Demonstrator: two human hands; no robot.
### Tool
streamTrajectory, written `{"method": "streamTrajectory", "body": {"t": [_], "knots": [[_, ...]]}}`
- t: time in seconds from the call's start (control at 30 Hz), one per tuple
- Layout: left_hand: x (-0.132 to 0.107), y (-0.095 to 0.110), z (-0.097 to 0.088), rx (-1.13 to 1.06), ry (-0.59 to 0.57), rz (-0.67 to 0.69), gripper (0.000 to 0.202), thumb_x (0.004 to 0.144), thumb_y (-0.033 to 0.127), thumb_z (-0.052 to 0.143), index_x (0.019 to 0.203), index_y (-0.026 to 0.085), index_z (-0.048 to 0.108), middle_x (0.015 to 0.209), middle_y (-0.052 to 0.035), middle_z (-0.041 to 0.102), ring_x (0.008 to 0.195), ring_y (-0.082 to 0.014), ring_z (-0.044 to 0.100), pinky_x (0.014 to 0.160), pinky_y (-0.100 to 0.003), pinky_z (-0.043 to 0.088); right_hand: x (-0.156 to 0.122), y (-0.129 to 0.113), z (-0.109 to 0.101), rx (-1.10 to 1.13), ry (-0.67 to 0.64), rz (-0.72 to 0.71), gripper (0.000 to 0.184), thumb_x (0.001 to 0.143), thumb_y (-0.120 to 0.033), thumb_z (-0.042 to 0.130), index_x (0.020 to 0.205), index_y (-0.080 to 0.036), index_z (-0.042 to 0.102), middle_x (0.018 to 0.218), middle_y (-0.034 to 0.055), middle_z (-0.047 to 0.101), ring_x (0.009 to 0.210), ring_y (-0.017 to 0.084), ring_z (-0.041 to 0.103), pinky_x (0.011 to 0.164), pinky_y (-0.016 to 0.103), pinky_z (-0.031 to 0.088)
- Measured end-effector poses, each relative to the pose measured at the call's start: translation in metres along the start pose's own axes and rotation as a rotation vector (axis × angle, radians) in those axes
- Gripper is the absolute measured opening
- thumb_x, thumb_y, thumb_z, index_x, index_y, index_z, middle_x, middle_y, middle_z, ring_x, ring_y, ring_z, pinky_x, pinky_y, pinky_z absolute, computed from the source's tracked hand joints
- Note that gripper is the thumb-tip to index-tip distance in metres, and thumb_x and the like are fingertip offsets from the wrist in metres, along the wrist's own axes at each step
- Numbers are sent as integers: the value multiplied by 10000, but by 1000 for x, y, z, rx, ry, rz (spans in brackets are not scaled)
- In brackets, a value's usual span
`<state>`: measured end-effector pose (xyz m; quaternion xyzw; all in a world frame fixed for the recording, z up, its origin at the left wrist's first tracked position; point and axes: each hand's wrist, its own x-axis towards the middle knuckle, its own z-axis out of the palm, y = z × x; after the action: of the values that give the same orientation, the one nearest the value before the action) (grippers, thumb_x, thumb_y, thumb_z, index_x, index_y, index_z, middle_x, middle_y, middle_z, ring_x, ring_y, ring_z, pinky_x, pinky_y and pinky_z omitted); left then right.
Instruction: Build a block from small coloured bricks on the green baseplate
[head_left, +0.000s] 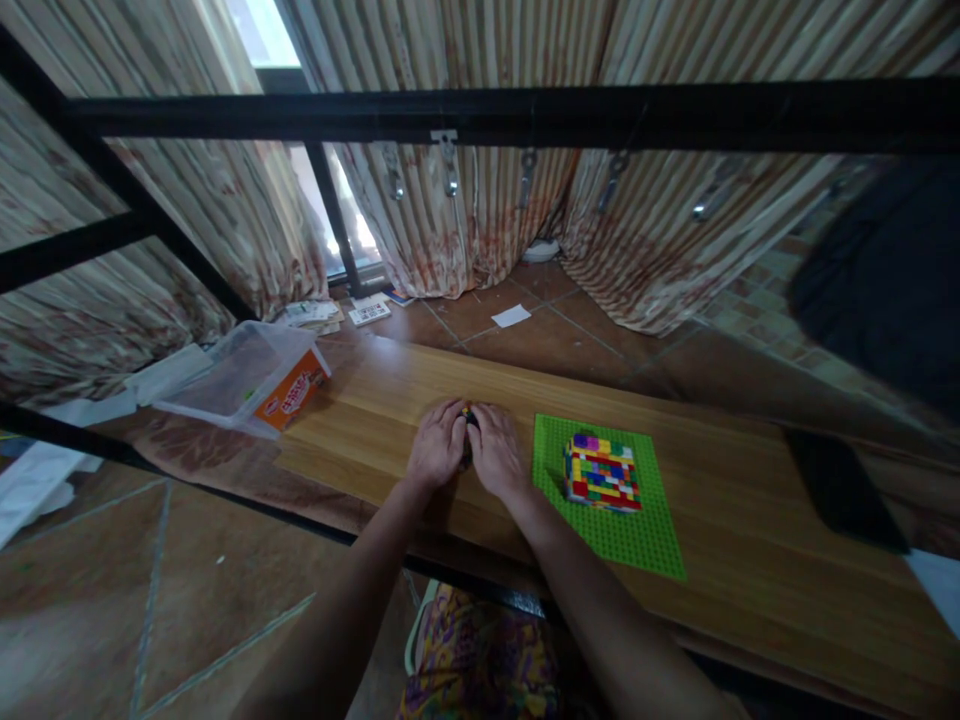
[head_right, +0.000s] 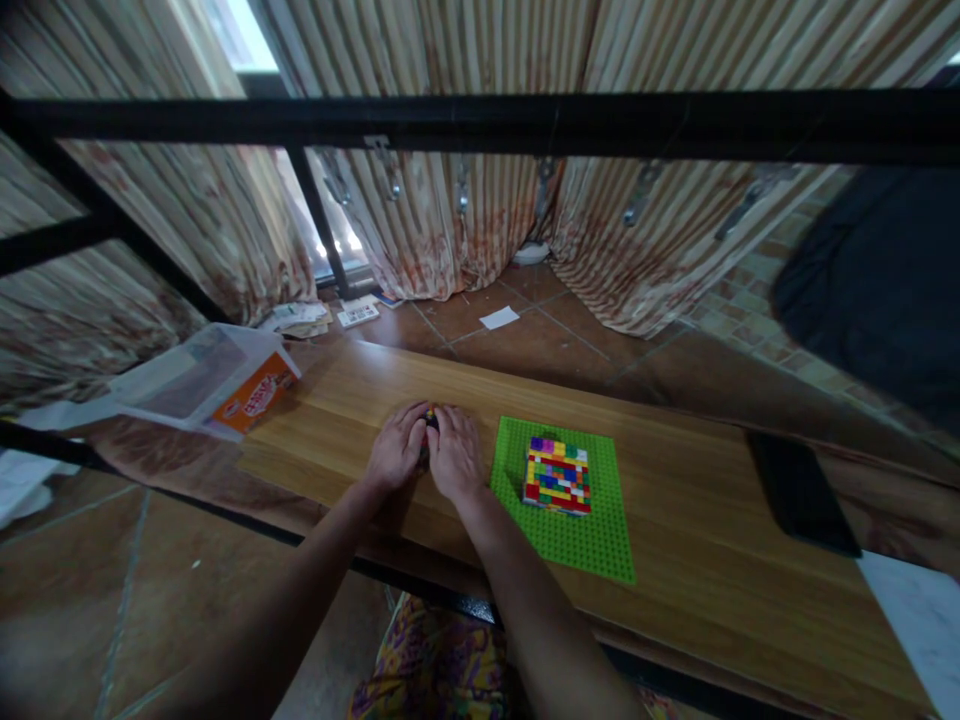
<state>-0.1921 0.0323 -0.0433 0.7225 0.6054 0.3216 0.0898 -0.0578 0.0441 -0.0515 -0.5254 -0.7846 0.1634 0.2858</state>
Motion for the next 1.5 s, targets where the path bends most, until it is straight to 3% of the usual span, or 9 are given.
{"method": "streamTrajectory", "body": {"t": [0.27,0.43,0.6,0.77,0.87,1.0,1.13,1.27,1.5], "knots": [[1,17,15,-21,75,-32,441,992,302,250,1133,151,640,1166,-122,687,1146,-224,598,1053,-432,450,-8,-2,-1,179,48,10,428,988,-248,346,1337,-105,549,1388,160,558,1319,243,467,1144,428,341],[3,26,20,-47,97,-80,463,1000,319,227,1088,163,654,1091,-124,705,1106,-233,621,1007,-433,468,-13,1,-7,289,86,-4,391,980,-256,372,1308,-191,575,1343,111,594,1277,216,506,1136,421,359],[1,32,21,-130,105,-142,486,1005,329,212,1089,163,661,1086,-134,704,1091,-234,632,1007,-422,471,-24,4,-15,254,121,51,409,992,-276,335,1268,-131,600,1333,151,586,1282,233,502,1125,421,377],[-6,41,18,-261,152,-166,473,1011,364,241,1088,181,669,1120,-107,704,1109,-210,627,1029,-394,465,-35,6,-27,225,165,65,381,988,-279,356,1253,-169,607,1302,123,602,1259,221,520,1103,427,406],[-10,35,10,-282,203,-176,465,1009,387,258,1106,185,665,1157,-102,693,1134,-203,615,1049,-393,456,-48,4,-37,191,178,38,390,985,-295,374,1293,-165,575,1319,124,589,1275,225,503,1102,436,408],[-2,6,-4,-253,275,-202,501,1005,428,246,1135,161,649,1205,-127,671,1183,-224,593,1075,-429,442,-77,-7,-39,83,154,-59,522,933,-398,512,1391,-149,482,1431,167,497,1363,277,413,1128,485,366],[24,-16,-7,-163,66,-145,502,987,432,286,1193,126,626,1266,-154,646,1235,-244,567,1111,-444,410,-99,-22,-24,-59,48,-136,794,838,-529,623,1475,-129,370,1530,199,377,1449,360,264,1164,599,222],[37,-12,0,-165,-121,-48,489,984,416,297,1236,139,611,1285,-129,647,1246,-227,565,1115,-429,415,-93,-26,-14,-143,44,-124,789,866,-515,591,1494,-114,333,1559,216,329,1476,361,201,1168,627,123],[14,10,-6,-282,-161,-25,496,996,428,264,1165,182,660,1299,-84,649,1247,-202,570,1132,-403,406,-69,-15,-21,-201,-12,-42,677,895,-466,589,1447,-114,415,1569,226,307,1465,366,227,1136,620,189]]}}
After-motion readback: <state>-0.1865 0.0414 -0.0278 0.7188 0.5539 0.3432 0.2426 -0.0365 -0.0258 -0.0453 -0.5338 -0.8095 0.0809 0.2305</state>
